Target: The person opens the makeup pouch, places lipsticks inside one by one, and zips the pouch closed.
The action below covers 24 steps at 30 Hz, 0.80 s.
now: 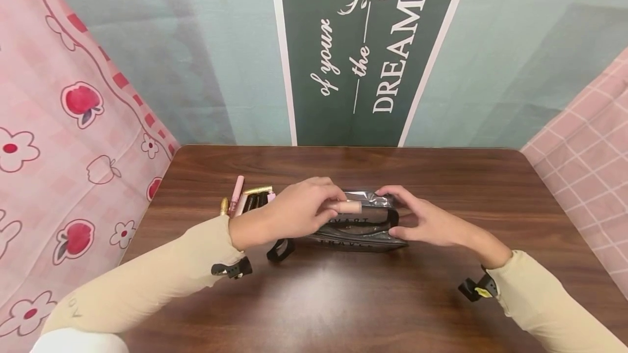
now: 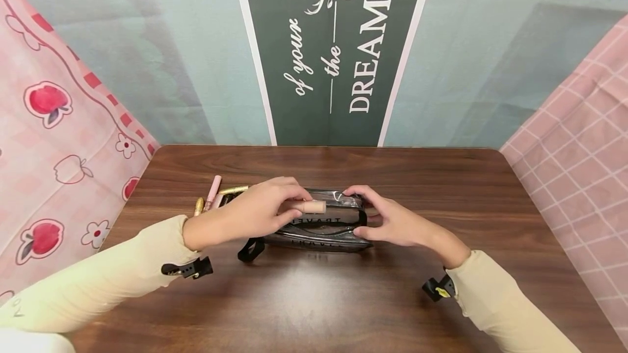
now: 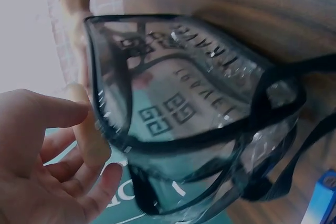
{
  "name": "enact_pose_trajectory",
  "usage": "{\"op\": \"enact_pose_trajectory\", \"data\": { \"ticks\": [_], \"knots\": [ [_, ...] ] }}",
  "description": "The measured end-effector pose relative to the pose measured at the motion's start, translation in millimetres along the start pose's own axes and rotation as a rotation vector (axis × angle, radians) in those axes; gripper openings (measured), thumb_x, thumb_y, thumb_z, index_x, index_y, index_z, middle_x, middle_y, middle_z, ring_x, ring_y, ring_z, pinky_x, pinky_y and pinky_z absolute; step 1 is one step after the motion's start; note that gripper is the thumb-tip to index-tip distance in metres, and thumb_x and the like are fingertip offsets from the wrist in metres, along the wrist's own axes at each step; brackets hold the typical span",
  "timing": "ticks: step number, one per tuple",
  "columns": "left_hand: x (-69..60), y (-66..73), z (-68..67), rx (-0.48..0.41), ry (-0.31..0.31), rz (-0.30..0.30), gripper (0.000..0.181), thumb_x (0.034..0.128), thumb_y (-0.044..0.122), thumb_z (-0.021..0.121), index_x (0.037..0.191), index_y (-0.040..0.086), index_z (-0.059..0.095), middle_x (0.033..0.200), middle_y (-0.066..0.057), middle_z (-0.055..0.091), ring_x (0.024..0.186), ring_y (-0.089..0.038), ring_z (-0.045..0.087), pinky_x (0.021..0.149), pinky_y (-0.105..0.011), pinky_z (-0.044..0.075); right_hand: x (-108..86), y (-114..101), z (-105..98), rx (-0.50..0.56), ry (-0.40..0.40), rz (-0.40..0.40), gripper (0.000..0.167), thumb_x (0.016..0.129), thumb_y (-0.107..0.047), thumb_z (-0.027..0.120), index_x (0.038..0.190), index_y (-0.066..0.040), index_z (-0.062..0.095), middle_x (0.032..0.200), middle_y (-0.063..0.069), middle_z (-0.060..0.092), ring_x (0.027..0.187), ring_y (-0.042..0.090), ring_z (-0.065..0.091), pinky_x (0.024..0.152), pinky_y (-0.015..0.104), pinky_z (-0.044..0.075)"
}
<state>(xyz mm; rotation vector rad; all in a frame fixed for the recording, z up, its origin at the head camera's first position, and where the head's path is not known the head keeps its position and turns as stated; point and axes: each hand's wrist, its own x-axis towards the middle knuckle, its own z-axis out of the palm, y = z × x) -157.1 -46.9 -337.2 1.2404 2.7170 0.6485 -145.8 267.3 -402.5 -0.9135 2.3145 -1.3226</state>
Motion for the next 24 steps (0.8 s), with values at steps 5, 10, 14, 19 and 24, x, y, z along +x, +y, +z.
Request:
{"op": "enact_pose_trajectory", "data": {
  "ticks": [5,10,14,19,24],
  "knots": [
    [-0.8,0.2,10.4,0.010,-0.008,0.009,0.022,0.0955,0.019,0.072,0.118,0.016,0.072,0.103,0.006,0.065,0.087,-0.011,0.056,0.079,-0.032,0.052,-0.2,-0.2,0.5,-0.003,0.002,0.003,0.072,0.092,-0.004,0.073,0.151,-0.017,0.034,0.144,0.013,0.044,0.121,0.040,0.058,0.092,0.042,0.055],
    [-1.0,-2.0,17.9,0.026,0.000,0.008,0.021,0.0946,0.018,0.073,0.116,0.016,0.073,0.102,0.006,0.066,0.087,-0.011,0.057,0.079,-0.033,0.053,0.1,-0.5,0.7,-0.010,0.003,0.009,0.072,0.092,-0.005,0.073,0.151,-0.017,0.034,0.144,0.012,0.044,0.122,0.041,0.056,0.093,0.041,0.055],
    [0.4,-2.3,21.8,0.034,0.018,-0.002,0.021,0.0939,0.018,0.074,0.115,0.016,0.073,0.101,0.006,0.066,0.088,-0.011,0.058,0.078,-0.034,0.053,0.2,-0.4,0.9,-0.010,0.003,0.011,0.072,0.092,-0.004,0.073,0.151,-0.018,0.034,0.145,0.013,0.043,0.123,0.042,0.055,0.093,0.040,0.055],
    [2.2,-1.2,25.1,0.040,0.036,-0.020,0.021,0.0934,0.017,0.074,0.114,0.017,0.074,0.100,0.006,0.066,0.088,-0.011,0.058,0.077,-0.034,0.052,0.4,-0.2,1.5,-0.010,0.004,0.013,0.072,0.092,-0.005,0.073,0.151,-0.019,0.034,0.145,0.013,0.043,0.124,0.042,0.054,0.093,0.040,0.055],
    [3.7,-1.2,27.6,0.047,0.028,-0.030,0.020,0.0932,0.018,0.074,0.113,0.017,0.074,0.100,0.006,0.066,0.089,-0.012,0.059,0.078,-0.035,0.052,0.4,0.7,2.0,-0.011,0.008,0.009,0.073,0.092,-0.003,0.073,0.151,-0.017,0.034,0.145,0.013,0.043,0.125,0.042,0.053,0.094,0.041,0.055]
  ]
}}
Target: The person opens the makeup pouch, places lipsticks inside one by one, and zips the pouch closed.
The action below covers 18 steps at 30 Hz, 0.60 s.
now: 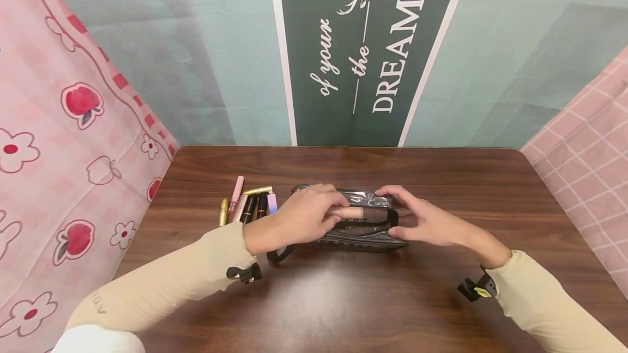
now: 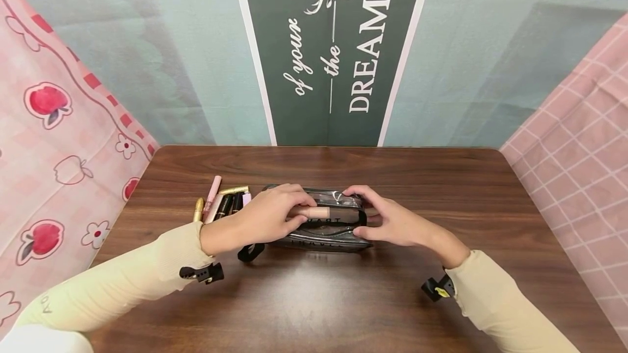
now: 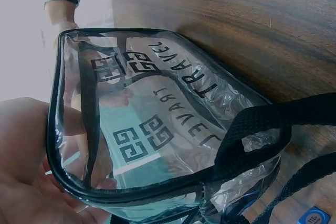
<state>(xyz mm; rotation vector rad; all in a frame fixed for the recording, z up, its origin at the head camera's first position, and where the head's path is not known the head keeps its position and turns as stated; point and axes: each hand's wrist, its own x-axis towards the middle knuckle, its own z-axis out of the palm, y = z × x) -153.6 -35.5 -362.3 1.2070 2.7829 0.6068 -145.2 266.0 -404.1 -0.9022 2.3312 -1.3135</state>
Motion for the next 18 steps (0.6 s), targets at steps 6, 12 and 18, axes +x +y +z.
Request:
{"op": "enact_pose_trajectory", "data": {
  "ticks": [6,12,18],
  "knots": [
    [0.6,0.4,0.3,0.003,-0.016,-0.010,0.021,0.0931,0.018,0.074,0.114,0.017,0.074,0.100,0.005,0.066,0.090,-0.012,0.059,0.080,-0.035,0.052,0.0,-0.4,0.2,0.008,-0.001,-0.007,0.072,0.092,-0.003,0.073,0.151,-0.016,0.034,0.145,0.014,0.043,0.124,0.042,0.054,0.093,0.042,0.055],
    [1.1,0.7,0.2,0.000,-0.031,-0.015,0.021,0.0941,0.020,0.073,0.115,0.017,0.074,0.102,0.003,0.067,0.088,-0.012,0.060,0.080,-0.036,0.053,-0.2,-0.4,0.3,0.010,0.001,-0.012,0.072,0.092,-0.002,0.073,0.151,-0.016,0.034,0.144,0.014,0.044,0.124,0.040,0.055,0.093,0.043,0.055],
    [1.1,0.4,0.0,-0.009,-0.044,-0.017,0.024,0.0946,0.018,0.072,0.119,0.016,0.073,0.107,0.000,0.069,0.087,-0.012,0.060,0.081,-0.037,0.054,-0.6,-0.2,0.9,0.015,0.001,-0.022,0.071,0.092,-0.002,0.073,0.150,-0.016,0.034,0.145,0.013,0.043,0.123,0.041,0.055,0.093,0.044,0.055]
  ]
}}
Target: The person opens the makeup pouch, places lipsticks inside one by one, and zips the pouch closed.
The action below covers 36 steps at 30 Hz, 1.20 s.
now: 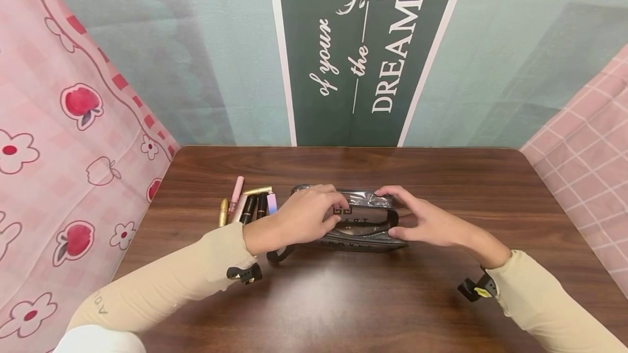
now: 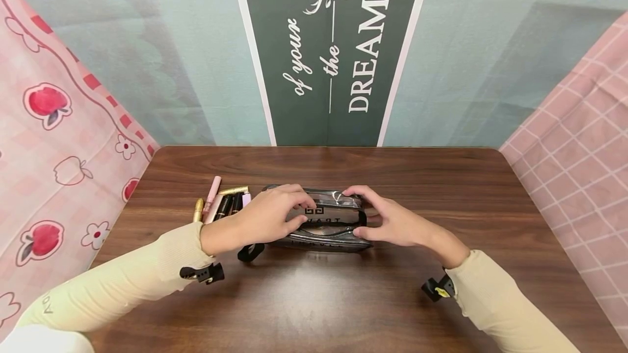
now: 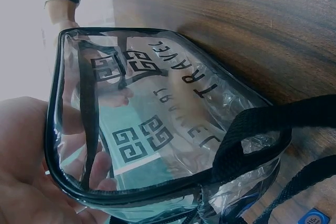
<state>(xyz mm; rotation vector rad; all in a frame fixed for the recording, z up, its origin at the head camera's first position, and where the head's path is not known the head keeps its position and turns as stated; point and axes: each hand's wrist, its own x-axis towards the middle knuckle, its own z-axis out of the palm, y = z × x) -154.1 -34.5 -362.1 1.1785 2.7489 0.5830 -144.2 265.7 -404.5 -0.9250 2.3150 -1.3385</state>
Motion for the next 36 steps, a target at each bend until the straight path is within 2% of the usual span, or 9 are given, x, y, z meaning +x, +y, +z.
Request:
{"op": "enact_pose_trajectory", "data": {
  "ticks": [6,19,28,32,36],
  "knots": [
    [-0.8,-0.7,0.8,0.015,0.012,0.015,0.024,0.0950,0.020,0.072,0.119,0.017,0.073,0.110,0.000,0.069,0.082,-0.011,0.057,0.076,-0.034,0.052,-0.2,-0.2,0.3,-0.009,0.005,0.006,0.072,0.091,-0.002,0.073,0.150,-0.016,0.035,0.145,0.012,0.043,0.123,0.042,0.054,0.092,0.042,0.055],
    [-0.5,-2.1,-0.1,0.008,0.008,0.018,0.024,0.0956,0.021,0.071,0.119,0.016,0.073,0.110,0.001,0.069,0.081,-0.012,0.057,0.078,-0.036,0.053,0.1,-0.2,-0.8,-0.019,0.004,0.018,0.072,0.092,-0.004,0.074,0.151,-0.017,0.034,0.145,0.011,0.042,0.122,0.042,0.056,0.093,0.042,0.055],
    [-1.9,-1.3,-2.7,-0.004,0.018,0.021,0.023,0.0957,0.021,0.071,0.118,0.017,0.074,0.108,0.000,0.069,0.078,-0.010,0.056,0.072,-0.033,0.051,-0.2,0.4,-0.6,-0.023,0.006,0.020,0.072,0.092,-0.005,0.074,0.150,-0.018,0.034,0.146,0.011,0.041,0.122,0.042,0.056,0.093,0.042,0.055],
    [-3.3,-1.4,-4.1,0.004,0.026,0.025,0.022,0.0958,0.021,0.070,0.118,0.017,0.074,0.108,0.002,0.068,0.080,-0.010,0.057,0.072,-0.032,0.051,0.0,0.4,-0.3,-0.023,0.007,0.018,0.072,0.091,-0.004,0.074,0.150,-0.018,0.035,0.146,0.010,0.040,0.122,0.042,0.056,0.093,0.042,0.055],
    [-5.2,-1.6,-7.9,0.003,0.039,0.021,0.023,0.0959,0.020,0.070,0.118,0.017,0.073,0.111,0.004,0.068,0.089,-0.011,0.060,0.077,-0.032,0.054,-0.1,0.1,0.0,-0.017,0.007,0.019,0.072,0.091,-0.004,0.074,0.150,-0.016,0.035,0.146,0.010,0.040,0.122,0.043,0.056,0.093,0.041,0.055]
  ]
}}
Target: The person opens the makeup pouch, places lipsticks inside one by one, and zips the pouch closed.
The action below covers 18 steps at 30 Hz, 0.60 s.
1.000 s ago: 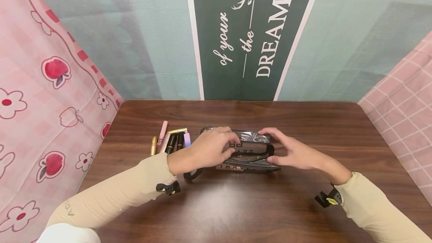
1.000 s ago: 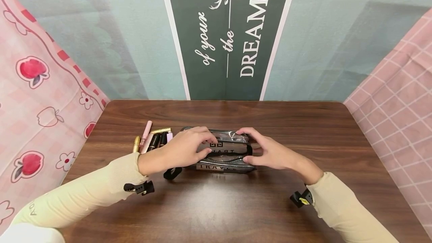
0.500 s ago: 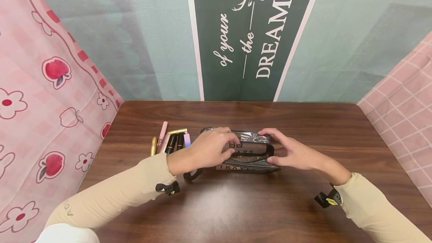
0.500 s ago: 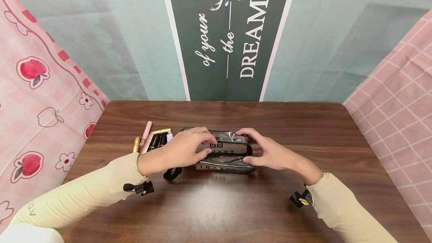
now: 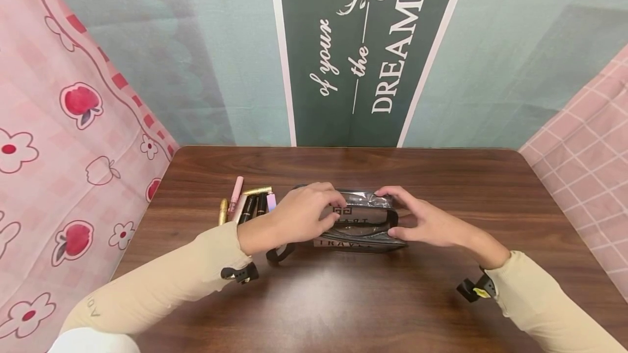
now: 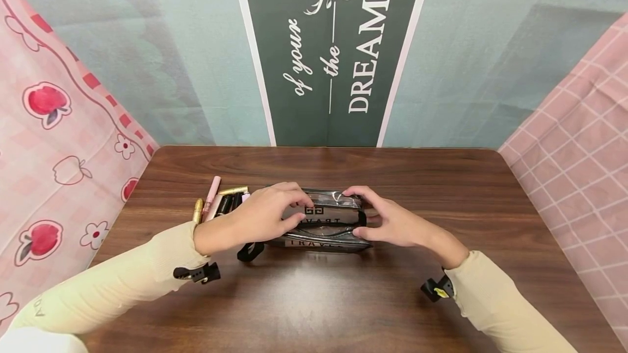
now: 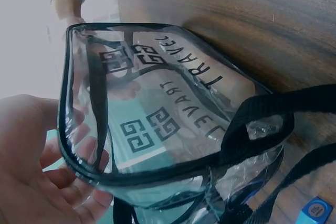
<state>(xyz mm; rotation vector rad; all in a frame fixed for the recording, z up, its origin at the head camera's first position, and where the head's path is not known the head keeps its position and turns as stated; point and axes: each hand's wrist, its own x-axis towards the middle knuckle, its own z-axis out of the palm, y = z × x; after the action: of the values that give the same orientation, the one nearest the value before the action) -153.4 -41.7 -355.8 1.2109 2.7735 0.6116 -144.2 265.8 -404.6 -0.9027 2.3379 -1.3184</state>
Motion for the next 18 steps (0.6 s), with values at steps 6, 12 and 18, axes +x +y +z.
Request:
{"op": "enact_pose_trajectory", "data": {
  "ticks": [6,12,18],
  "knots": [
    [-5.0,-4.2,-5.6,-0.004,0.044,0.000,0.022,0.0951,0.020,0.070,0.117,0.018,0.074,0.108,0.005,0.069,0.102,-0.012,0.064,0.085,-0.036,0.055,-0.7,0.5,-0.4,-0.008,0.006,-0.004,0.072,0.091,-0.004,0.074,0.150,-0.015,0.035,0.147,0.010,0.040,0.123,0.042,0.055,0.093,0.042,0.055],
    [-14.8,-13.4,-8.8,-0.020,0.113,0.017,0.020,0.0947,0.016,0.070,0.114,0.015,0.073,0.101,0.005,0.067,0.092,-0.011,0.061,0.079,-0.032,0.054,-1.9,0.6,-0.7,-0.031,0.016,0.003,0.072,0.091,-0.005,0.075,0.150,-0.017,0.036,0.149,0.010,0.039,0.126,0.036,0.053,0.094,0.042,0.054],
    [-25.4,-25.9,-12.8,-0.026,0.164,-0.003,0.017,0.0931,0.014,0.070,0.110,0.016,0.074,0.099,0.006,0.067,0.091,-0.010,0.062,0.080,-0.032,0.054,-0.9,-0.8,0.2,-0.031,0.017,0.000,0.072,0.091,-0.005,0.075,0.150,-0.016,0.036,0.150,0.009,0.039,0.128,0.032,0.052,0.096,0.041,0.053]
  ]
}}
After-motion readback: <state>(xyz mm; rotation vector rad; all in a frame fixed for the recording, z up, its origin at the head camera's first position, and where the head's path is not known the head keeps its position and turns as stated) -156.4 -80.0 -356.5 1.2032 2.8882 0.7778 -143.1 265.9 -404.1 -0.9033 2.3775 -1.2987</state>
